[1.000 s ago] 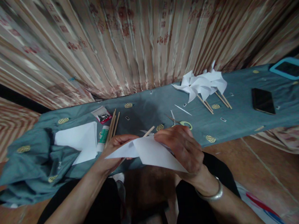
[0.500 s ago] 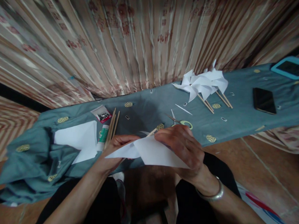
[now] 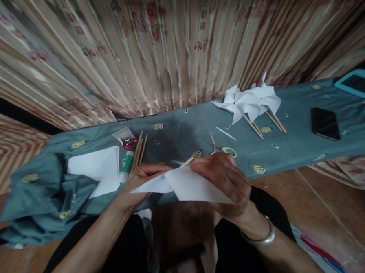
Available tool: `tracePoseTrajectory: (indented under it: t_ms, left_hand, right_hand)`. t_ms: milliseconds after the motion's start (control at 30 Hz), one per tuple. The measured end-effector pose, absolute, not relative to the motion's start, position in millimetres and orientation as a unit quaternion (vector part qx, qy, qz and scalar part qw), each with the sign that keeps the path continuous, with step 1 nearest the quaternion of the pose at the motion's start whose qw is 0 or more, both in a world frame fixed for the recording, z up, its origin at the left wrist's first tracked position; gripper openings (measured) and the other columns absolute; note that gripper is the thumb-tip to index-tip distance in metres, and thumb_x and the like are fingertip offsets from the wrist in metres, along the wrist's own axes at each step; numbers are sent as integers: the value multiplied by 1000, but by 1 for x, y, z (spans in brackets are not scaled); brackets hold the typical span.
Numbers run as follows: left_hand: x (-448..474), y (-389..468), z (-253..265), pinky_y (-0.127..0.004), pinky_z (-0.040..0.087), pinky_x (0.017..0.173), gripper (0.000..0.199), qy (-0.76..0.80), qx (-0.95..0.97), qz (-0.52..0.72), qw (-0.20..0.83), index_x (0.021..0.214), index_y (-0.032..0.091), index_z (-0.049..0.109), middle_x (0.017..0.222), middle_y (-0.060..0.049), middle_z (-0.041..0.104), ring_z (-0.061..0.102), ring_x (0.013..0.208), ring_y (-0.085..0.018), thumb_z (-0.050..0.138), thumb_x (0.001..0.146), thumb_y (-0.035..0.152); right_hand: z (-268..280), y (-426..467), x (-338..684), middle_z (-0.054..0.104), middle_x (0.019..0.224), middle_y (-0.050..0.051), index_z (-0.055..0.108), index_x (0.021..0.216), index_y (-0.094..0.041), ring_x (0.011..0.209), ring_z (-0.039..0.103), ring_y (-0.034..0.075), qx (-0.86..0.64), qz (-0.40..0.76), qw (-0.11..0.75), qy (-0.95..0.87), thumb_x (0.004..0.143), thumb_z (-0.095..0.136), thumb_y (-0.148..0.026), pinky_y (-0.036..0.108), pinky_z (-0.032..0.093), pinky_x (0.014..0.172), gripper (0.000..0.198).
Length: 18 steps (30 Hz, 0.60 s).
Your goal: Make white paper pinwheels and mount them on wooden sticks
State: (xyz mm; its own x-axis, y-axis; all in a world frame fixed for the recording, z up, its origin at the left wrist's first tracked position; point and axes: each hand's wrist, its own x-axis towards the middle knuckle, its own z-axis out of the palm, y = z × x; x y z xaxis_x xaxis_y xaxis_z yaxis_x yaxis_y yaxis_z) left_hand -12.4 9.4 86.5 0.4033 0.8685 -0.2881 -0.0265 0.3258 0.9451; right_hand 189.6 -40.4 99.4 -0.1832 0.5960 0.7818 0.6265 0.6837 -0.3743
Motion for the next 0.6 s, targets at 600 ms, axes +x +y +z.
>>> tracePoseTrajectory:
  t_ms: [600]
  left_hand:
    - [-16,11,100,-22,40,52,8,457,567,344,593,63,18,77,66,-4,66,57,59,-14,79,61,25]
  right_hand:
    - [90,-39,186,75,86,1,67,89,-21,76,69,15,-512,123,507,-682,82,61,-12,27,54,70,14]
